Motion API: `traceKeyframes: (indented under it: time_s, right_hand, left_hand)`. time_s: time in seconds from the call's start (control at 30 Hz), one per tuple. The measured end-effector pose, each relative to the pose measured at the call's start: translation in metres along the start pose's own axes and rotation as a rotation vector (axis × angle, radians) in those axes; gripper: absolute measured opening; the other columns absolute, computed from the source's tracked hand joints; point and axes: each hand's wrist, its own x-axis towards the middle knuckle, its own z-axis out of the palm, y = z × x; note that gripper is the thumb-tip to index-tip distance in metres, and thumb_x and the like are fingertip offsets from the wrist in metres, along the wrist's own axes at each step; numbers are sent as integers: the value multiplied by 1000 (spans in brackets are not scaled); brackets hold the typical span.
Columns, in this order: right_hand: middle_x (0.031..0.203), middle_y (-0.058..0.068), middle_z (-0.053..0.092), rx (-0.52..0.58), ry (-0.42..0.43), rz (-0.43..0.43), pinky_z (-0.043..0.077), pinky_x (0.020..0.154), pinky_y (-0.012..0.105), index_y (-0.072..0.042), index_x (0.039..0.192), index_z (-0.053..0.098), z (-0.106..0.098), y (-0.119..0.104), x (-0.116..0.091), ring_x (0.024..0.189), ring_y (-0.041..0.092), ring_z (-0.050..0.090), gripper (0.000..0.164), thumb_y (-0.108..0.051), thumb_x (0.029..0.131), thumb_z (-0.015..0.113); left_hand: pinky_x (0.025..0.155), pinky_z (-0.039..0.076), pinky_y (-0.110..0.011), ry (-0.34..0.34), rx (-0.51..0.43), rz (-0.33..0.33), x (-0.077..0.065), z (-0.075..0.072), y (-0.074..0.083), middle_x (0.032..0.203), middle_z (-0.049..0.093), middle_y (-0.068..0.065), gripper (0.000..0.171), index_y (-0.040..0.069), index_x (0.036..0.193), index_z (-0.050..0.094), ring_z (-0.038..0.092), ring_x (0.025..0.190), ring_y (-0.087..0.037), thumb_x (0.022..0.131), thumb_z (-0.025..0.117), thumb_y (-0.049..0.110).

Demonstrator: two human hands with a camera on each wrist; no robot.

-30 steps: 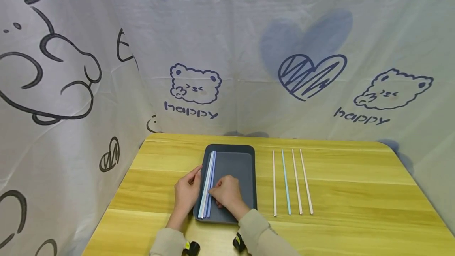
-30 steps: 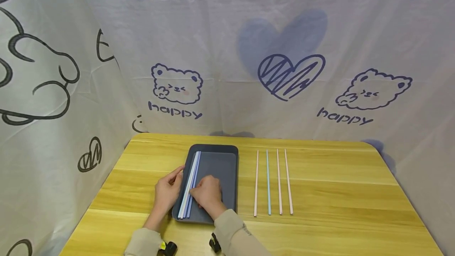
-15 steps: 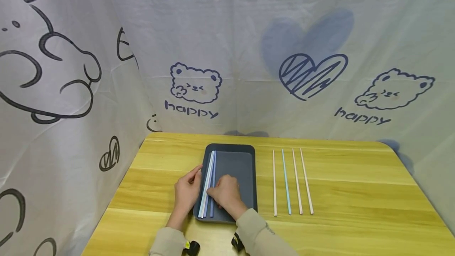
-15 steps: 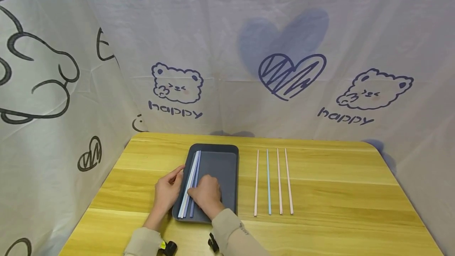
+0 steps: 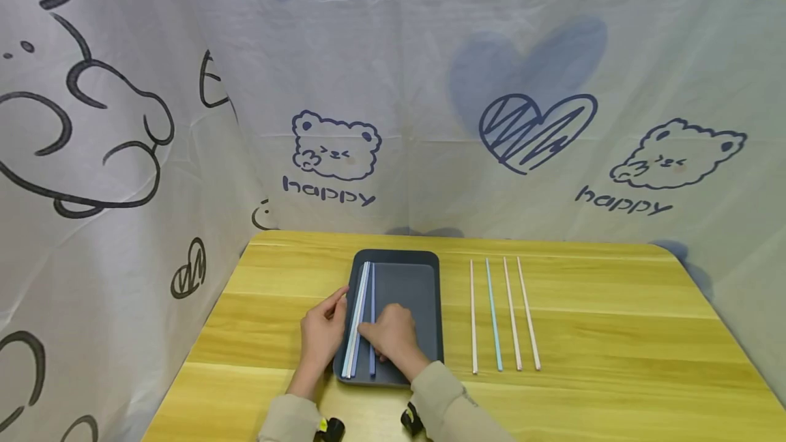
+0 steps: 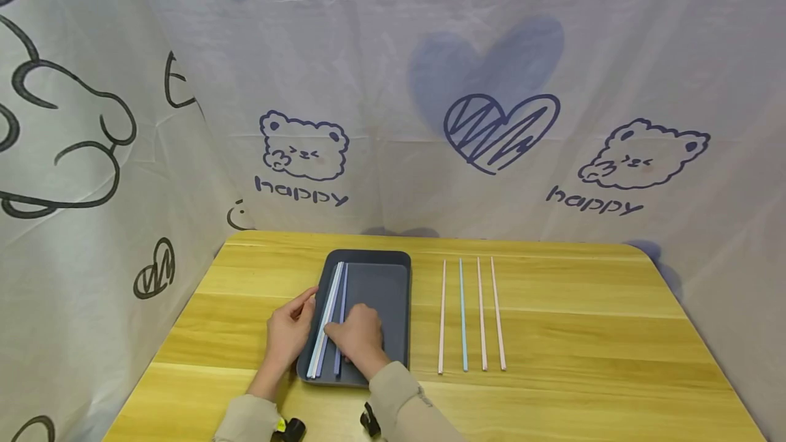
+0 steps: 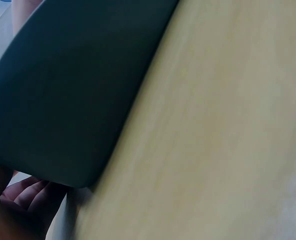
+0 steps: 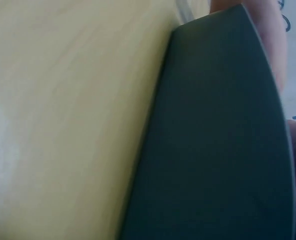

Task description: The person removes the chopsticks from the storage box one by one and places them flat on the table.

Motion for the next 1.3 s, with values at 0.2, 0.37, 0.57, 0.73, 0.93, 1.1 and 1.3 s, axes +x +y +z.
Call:
traceKeyframes:
  time_s: [0.2, 0.37, 0.57, 0.73, 0.93, 1.1, 1.3]
  right_hand:
    - [33, -7, 43, 59, 4, -45, 35, 30, 26, -20, 41, 46, -4, 11, 2, 25, 8, 45, 45, -18, 77, 73]
    - [35, -8, 45, 74, -10, -17, 35, 33, 24, -19, 44, 50, -19, 3, -5, 29, 6, 46, 38, -16, 76, 71]
    - [48, 2, 62, 180, -28, 25, 50, 39, 27, -4, 70, 66, -35, -3, -11, 37, 10, 59, 13, -2, 82, 70]
    - [52, 5, 66, 177, -20, 38, 52, 43, 27, -2, 76, 67, -43, -4, -11, 40, 11, 62, 10, -2, 86, 68]
    - [55, 0, 64, 32, 70, -49, 46, 50, 26, -5, 68, 72, -48, 0, -10, 48, 10, 56, 14, -4, 82, 70]
    - [63, 1, 68, 16, 83, -62, 46, 56, 27, -5, 69, 74, -55, 3, -8, 57, 12, 55, 13, -5, 82, 72]
    - [64, 1, 71, 59, 63, 1, 45, 55, 26, -6, 74, 75, -70, 8, -6, 58, 12, 57, 12, -5, 84, 70]
  left_hand:
    - [70, 55, -19, -2, -6, 3, 0, 0, -2, 114, 80, -12, 28, 19, 128, 78, 78, 96, -25, 103, 66, 14]
    - [73, 56, -20, 7, -4, 13, 0, 0, -1, 112, 81, -12, 28, 18, 127, 79, 78, 96, -25, 103, 66, 14]
    - [75, 58, -24, 15, 9, 18, 2, 0, -1, 112, 81, -11, 27, 18, 127, 79, 78, 96, -25, 103, 66, 14]
    - [78, 59, -27, 14, 10, 21, 1, 1, -1, 114, 80, -11, 27, 18, 127, 79, 78, 99, -27, 103, 66, 15]
    - [79, 59, -26, 13, -4, 22, 1, 2, -2, 115, 80, -11, 27, 18, 126, 79, 78, 100, -27, 103, 67, 14]
    - [79, 59, -25, 14, -7, 22, 2, 2, -3, 115, 80, -12, 27, 18, 127, 79, 78, 101, -27, 103, 67, 14]
    - [79, 60, -27, 14, -5, 26, 1, 2, -2, 115, 80, -13, 27, 18, 126, 79, 78, 102, -28, 103, 67, 15]
